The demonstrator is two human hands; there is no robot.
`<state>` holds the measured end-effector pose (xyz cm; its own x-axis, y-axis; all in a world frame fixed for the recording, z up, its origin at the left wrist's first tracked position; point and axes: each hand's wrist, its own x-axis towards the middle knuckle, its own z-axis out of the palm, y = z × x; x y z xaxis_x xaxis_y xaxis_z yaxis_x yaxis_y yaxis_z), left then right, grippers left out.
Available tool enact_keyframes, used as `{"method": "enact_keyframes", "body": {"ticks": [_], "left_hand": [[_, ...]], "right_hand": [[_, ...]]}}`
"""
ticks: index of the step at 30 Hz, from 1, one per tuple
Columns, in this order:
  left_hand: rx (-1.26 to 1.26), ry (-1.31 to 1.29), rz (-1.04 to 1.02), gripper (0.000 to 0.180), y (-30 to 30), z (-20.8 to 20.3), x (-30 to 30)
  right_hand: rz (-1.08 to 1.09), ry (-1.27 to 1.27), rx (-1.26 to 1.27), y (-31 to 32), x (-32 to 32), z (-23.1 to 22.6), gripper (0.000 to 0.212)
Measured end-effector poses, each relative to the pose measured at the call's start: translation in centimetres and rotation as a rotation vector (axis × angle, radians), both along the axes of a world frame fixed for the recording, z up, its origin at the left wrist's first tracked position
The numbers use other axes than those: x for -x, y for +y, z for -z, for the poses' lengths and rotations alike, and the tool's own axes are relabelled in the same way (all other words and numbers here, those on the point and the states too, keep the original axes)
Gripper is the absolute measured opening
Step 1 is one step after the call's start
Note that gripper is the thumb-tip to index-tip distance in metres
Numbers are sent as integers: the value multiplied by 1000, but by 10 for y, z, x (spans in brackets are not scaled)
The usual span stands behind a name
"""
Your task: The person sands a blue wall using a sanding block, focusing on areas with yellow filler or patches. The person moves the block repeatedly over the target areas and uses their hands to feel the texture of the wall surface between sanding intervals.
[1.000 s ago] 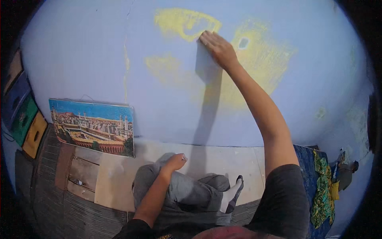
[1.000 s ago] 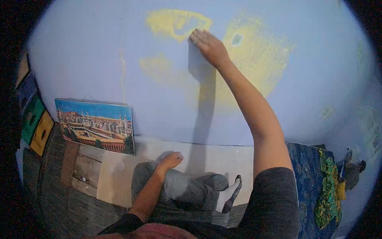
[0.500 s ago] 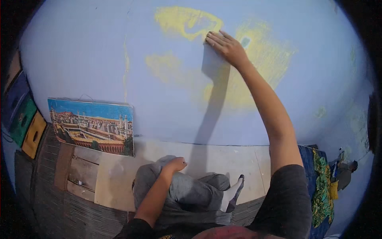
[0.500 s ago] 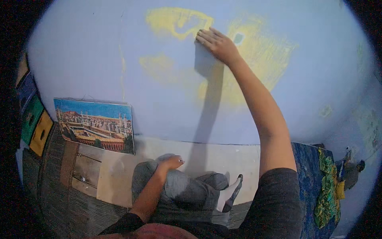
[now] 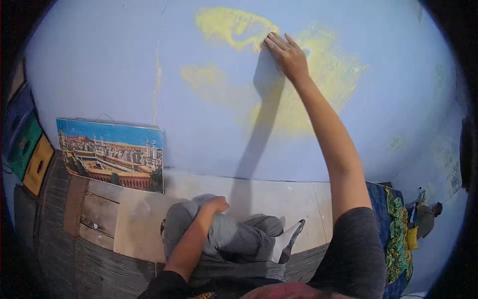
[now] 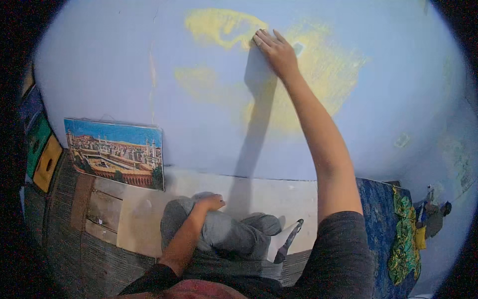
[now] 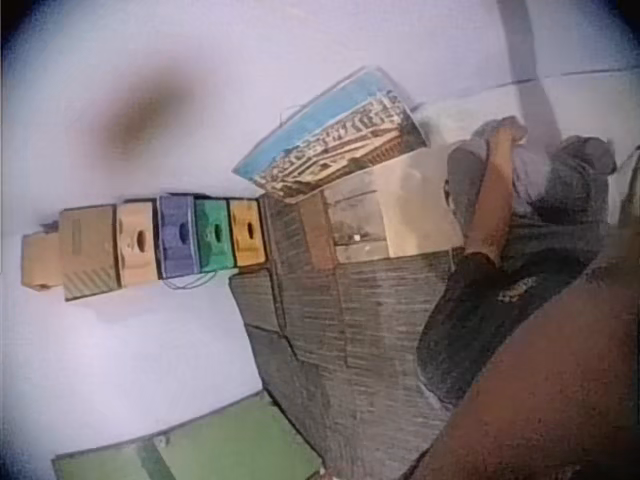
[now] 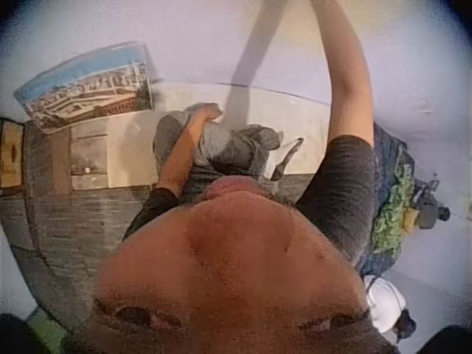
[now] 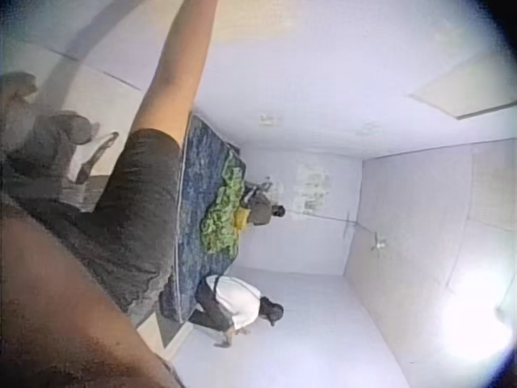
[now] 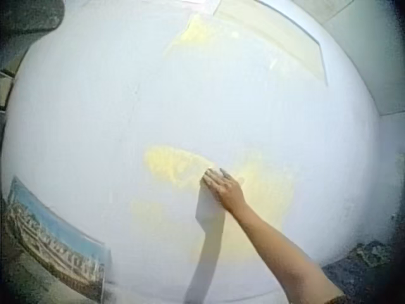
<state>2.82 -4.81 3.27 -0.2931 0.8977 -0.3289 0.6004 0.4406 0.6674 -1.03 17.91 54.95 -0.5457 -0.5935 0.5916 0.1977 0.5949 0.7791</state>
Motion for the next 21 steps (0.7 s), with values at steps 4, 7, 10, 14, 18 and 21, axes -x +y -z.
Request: {"method": "enact_keyframes", "body": {"ticks": [4, 7, 10, 14, 18, 21], "left_hand": [[31, 30, 69, 50, 9, -4, -3], [31, 72, 47, 48, -4, 19, 14], [22, 40, 48, 47, 4, -4, -5], [78, 9, 45, 48, 3, -17, -5], [33, 36, 18, 48, 1, -8, -4], [6, 15, 46, 49, 3, -4, -3]], "right_hand": [[-15, -42, -16, -3, 7, 17, 37], [-52, -34, -49, -7, 5, -17, 34], [-13, 74, 27, 5, -5, -18, 35], [-92, -76, -86, 2, 9, -10, 36], [-73, 5, 8, -2, 10, -16, 37], [-123, -41, 16, -2, 15, 1, 37]]}}
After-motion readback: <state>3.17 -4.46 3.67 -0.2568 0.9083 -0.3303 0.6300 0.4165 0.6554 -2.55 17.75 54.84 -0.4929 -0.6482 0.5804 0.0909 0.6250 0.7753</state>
